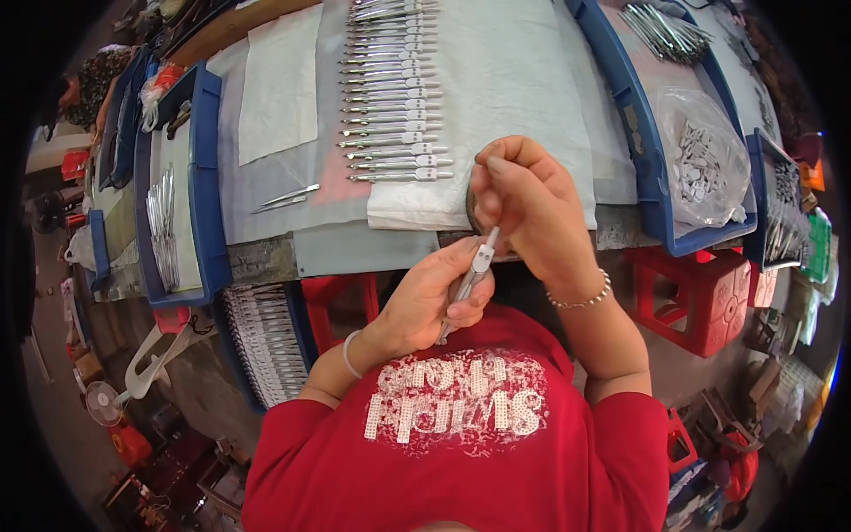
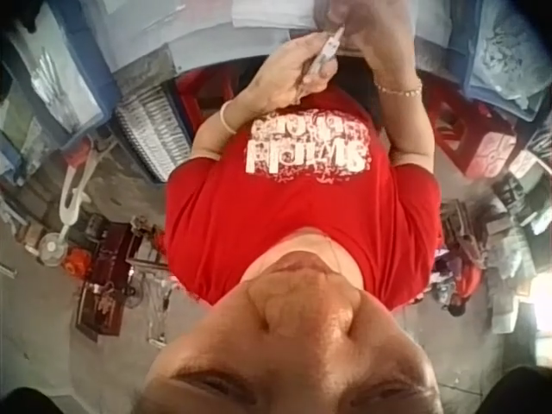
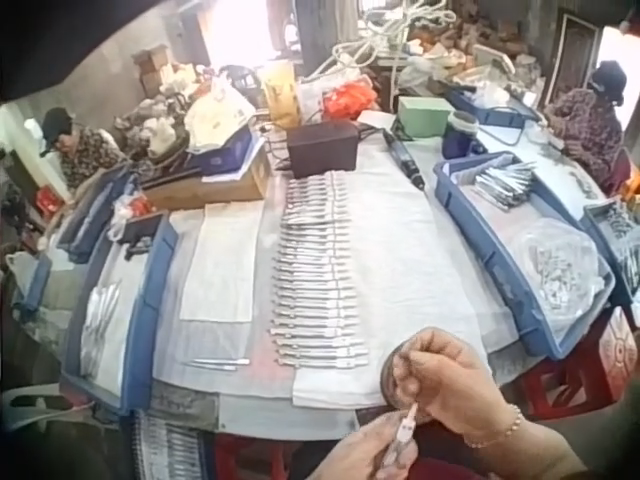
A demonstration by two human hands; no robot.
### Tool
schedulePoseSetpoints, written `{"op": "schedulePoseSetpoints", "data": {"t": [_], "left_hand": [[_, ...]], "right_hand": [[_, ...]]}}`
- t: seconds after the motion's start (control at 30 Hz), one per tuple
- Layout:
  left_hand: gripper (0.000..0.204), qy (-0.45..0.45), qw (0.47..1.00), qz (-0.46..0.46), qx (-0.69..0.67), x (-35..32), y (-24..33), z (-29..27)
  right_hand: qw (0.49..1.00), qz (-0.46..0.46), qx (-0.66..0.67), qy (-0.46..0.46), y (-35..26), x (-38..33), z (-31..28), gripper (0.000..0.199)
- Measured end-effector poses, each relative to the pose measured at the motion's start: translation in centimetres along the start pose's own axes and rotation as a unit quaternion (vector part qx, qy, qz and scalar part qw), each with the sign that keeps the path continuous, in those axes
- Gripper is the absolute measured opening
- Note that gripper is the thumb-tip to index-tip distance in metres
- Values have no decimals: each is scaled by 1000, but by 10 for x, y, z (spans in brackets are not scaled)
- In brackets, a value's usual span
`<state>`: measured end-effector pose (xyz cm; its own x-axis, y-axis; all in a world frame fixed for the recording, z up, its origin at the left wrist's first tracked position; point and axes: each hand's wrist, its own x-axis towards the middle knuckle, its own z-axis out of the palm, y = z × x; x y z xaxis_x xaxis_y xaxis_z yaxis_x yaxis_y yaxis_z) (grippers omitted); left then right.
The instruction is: Assembling small metal shafts with white plastic fittings and other components at a factory workbench.
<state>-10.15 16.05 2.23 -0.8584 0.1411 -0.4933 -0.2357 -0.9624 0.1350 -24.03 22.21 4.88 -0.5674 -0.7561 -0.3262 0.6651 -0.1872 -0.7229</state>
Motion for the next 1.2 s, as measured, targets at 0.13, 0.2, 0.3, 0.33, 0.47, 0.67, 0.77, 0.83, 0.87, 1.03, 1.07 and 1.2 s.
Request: {"op": "schedulePoseSetpoints", "data": {"t": [0.13,0.2,0.3,0.33,0.47,0.67,0.77,0.83,0.87,1.03,1.07,1.2], "left_hand": [[26,8,1000,0,-19,-7,16,-2],[26,8,1000,-5,-25,-10,25,-3],[24,15,999,-10,-27,-14,37,-7],[21,-4,1000,-19,-17,-14,40,-12],[18,17,999,-25,33,-16,47,-10],[22,1,998,-20,53,-25,66,-8],[37,36,976,153,153,-34,89,-19],[41,126,901,360,208,-45,108,-15],[44,136,828,477,261,-52,119,-20],[55,60,725,643,238,-121,110,38],[52,-12,640,720,268,-123,105,55],[59,-112,474,795,362,-145,100,76]], "right_hand": [[935,-111,-319,-110,-27,-8,0,9],[846,-123,-486,-183,-41,-11,5,10],[690,-245,-611,-302,-44,-8,22,23],[641,-254,-644,-332,-44,-7,29,26],[447,-331,-723,-411,-37,-3,43,20],[357,-321,-713,-512,-41,14,66,19],[390,-326,-702,-498,-47,40,72,17],[421,-297,-735,-442,-61,73,71,12],[468,-283,-735,-401,-63,92,70,14],[530,-311,-755,-230,-52,192,51,8],[528,-316,-761,-204,-47,208,48,7],[508,-330,-781,-156,-23,257,30,10]]}}
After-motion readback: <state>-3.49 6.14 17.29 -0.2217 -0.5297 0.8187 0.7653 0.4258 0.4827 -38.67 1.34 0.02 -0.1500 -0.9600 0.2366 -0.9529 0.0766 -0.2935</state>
